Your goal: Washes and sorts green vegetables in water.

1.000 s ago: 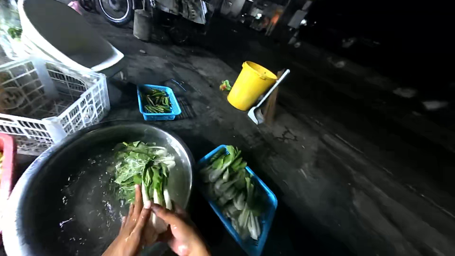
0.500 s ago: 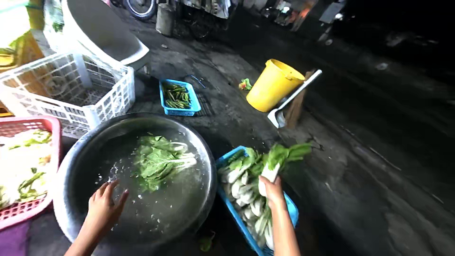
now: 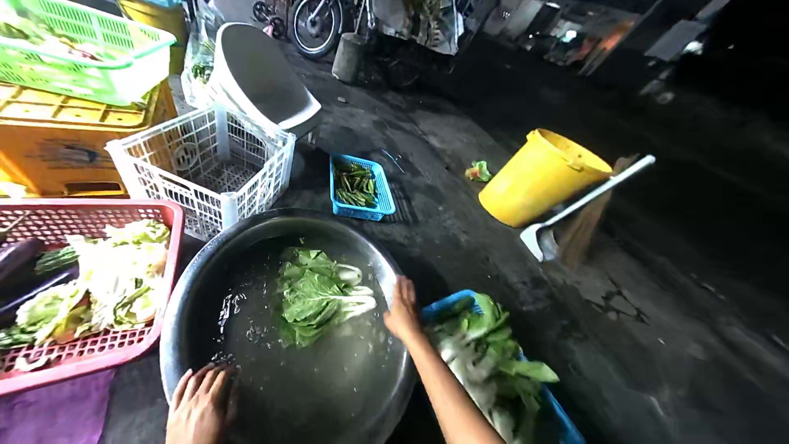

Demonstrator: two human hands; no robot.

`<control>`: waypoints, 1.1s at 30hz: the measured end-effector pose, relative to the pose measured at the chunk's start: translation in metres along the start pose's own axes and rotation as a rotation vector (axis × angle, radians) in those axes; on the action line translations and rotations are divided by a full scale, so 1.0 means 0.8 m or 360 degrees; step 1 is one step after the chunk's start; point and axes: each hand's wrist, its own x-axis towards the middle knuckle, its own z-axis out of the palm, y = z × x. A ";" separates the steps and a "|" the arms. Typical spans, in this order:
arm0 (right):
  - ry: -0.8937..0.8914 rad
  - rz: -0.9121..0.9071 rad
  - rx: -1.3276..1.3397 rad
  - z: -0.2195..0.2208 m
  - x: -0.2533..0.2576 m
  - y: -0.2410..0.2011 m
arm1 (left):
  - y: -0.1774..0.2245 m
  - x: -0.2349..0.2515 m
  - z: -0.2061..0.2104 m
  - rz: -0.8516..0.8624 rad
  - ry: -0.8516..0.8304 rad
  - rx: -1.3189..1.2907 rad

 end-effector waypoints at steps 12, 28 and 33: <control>-0.0718 -0.0188 -0.0202 0.132 0.004 -0.054 | -0.002 -0.002 0.002 0.0022 0.0052 0.0041; -0.1241 0.0127 -0.0606 0.048 -0.052 -0.116 | 0.009 0.004 0.014 -0.0019 0.0248 0.0171; -0.1151 -0.0154 -0.1155 -0.152 -0.044 -0.141 | 0.009 0.001 0.022 0.0039 0.0232 0.0169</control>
